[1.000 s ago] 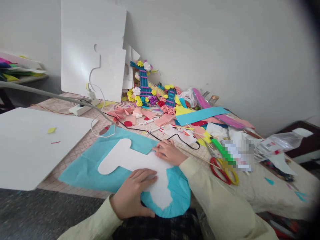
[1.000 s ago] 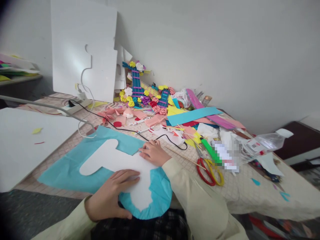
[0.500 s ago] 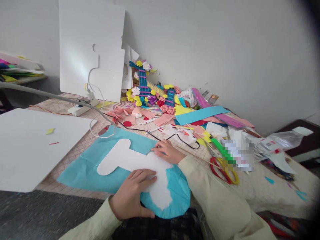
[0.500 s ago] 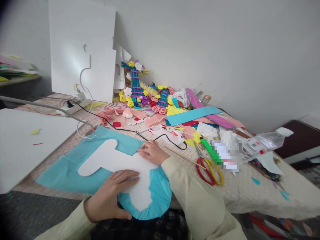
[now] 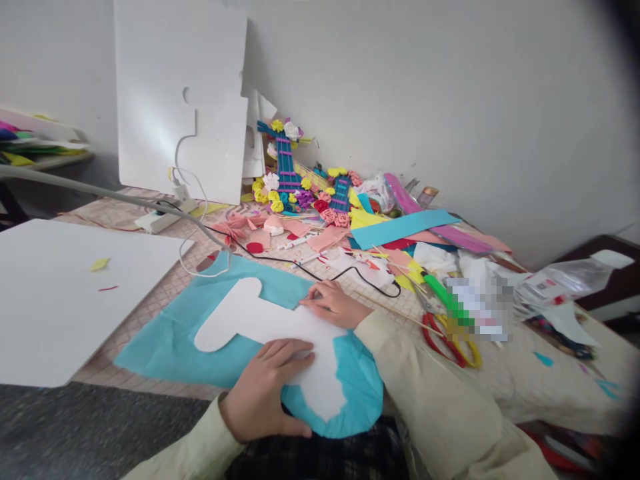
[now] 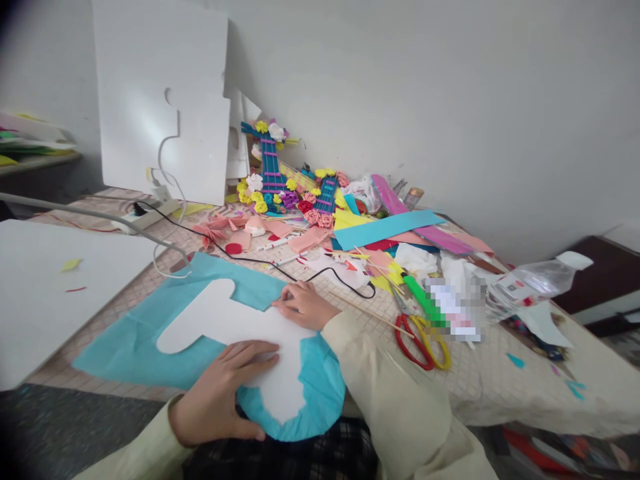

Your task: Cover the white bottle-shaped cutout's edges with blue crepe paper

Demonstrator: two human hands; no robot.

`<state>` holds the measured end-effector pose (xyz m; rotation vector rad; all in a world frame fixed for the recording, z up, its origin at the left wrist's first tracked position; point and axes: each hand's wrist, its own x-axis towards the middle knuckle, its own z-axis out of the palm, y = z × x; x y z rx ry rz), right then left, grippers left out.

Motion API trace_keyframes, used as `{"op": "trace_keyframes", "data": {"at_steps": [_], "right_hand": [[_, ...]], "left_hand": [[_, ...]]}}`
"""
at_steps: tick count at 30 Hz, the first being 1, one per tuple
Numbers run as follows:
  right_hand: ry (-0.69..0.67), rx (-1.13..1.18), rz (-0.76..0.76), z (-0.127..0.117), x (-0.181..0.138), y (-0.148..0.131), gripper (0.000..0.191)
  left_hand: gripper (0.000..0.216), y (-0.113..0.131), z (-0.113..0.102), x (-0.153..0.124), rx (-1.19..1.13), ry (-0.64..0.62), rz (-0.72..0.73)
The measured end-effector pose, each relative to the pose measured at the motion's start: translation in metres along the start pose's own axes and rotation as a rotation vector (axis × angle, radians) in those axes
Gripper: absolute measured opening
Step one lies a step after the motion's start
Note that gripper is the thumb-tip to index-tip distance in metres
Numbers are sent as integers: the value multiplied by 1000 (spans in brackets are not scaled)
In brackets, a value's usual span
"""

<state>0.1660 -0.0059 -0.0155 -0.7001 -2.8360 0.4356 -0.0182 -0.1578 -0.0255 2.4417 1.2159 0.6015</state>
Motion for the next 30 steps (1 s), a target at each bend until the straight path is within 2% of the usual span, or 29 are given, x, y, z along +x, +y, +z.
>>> {"op": "trace_keyframes", "data": {"at_steps": [3, 7, 13, 21, 30], "right_hand": [[6, -46, -14, -1, -1, -1, 33], [56, 39, 67, -1, -1, 1, 35], [32, 113, 111, 2, 1, 9, 36], [12, 12, -75, -8, -1, 10, 33], [16, -21, -110, -5, 3, 4, 34]], "left_hand": [[79, 0, 1, 0, -1, 6, 2], [82, -1, 2, 0, -2, 8, -3], [85, 1, 1, 0, 8, -8, -13], [84, -2, 3, -1, 15, -4, -2], [85, 0, 1, 0, 25, 17, 14]]}}
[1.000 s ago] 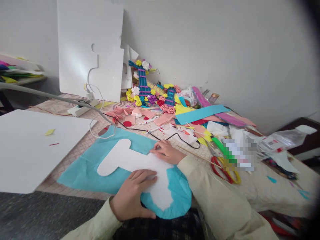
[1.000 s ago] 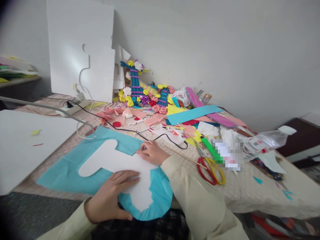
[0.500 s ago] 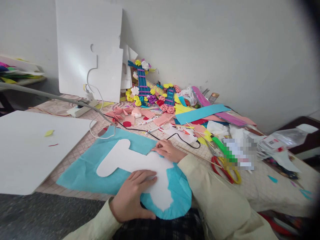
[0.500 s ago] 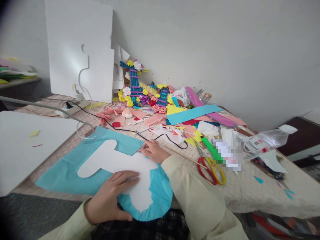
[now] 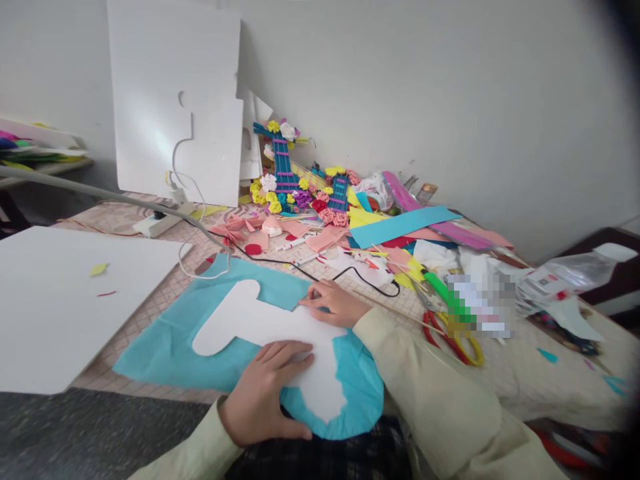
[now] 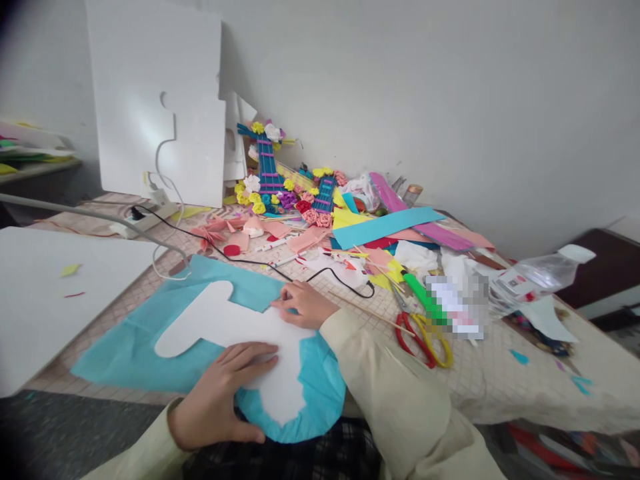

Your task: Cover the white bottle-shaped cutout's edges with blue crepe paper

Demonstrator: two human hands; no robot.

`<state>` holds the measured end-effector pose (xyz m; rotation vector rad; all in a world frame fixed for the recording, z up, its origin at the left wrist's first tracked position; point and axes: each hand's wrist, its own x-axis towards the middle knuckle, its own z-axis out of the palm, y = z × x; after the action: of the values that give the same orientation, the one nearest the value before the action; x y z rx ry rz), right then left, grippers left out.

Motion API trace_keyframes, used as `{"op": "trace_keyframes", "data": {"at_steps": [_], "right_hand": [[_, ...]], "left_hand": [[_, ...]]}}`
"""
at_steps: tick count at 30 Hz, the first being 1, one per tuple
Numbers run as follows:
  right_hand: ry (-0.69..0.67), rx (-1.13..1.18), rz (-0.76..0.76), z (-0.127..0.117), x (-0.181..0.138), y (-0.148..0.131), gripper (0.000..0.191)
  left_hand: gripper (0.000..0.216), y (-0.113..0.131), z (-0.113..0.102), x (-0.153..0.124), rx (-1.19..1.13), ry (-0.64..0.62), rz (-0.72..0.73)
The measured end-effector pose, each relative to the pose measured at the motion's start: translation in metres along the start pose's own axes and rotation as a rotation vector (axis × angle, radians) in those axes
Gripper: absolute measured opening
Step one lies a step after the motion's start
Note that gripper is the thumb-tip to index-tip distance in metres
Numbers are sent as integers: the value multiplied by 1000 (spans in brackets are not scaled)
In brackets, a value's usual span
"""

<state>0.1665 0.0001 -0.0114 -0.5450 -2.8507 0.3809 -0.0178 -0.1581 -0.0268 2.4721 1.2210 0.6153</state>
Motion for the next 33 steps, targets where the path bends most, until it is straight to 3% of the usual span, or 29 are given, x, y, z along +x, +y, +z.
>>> {"op": "trace_keyframes", "data": {"at_steps": [21, 27, 29, 33], "right_hand": [[29, -161, -45, -9, -8, -6, 26], [180, -27, 18, -15, -15, -6, 22], [302, -23, 158, -22, -23, 0, 21], [509, -211, 753, -40, -51, 22, 33]], "left_hand": [[84, -1, 1, -1, 10, 0, -1], [84, 0, 2, -1, 8, 9, 3], [84, 0, 2, -1, 3, 23, 8], [84, 0, 1, -1, -5, 30, 8]]}}
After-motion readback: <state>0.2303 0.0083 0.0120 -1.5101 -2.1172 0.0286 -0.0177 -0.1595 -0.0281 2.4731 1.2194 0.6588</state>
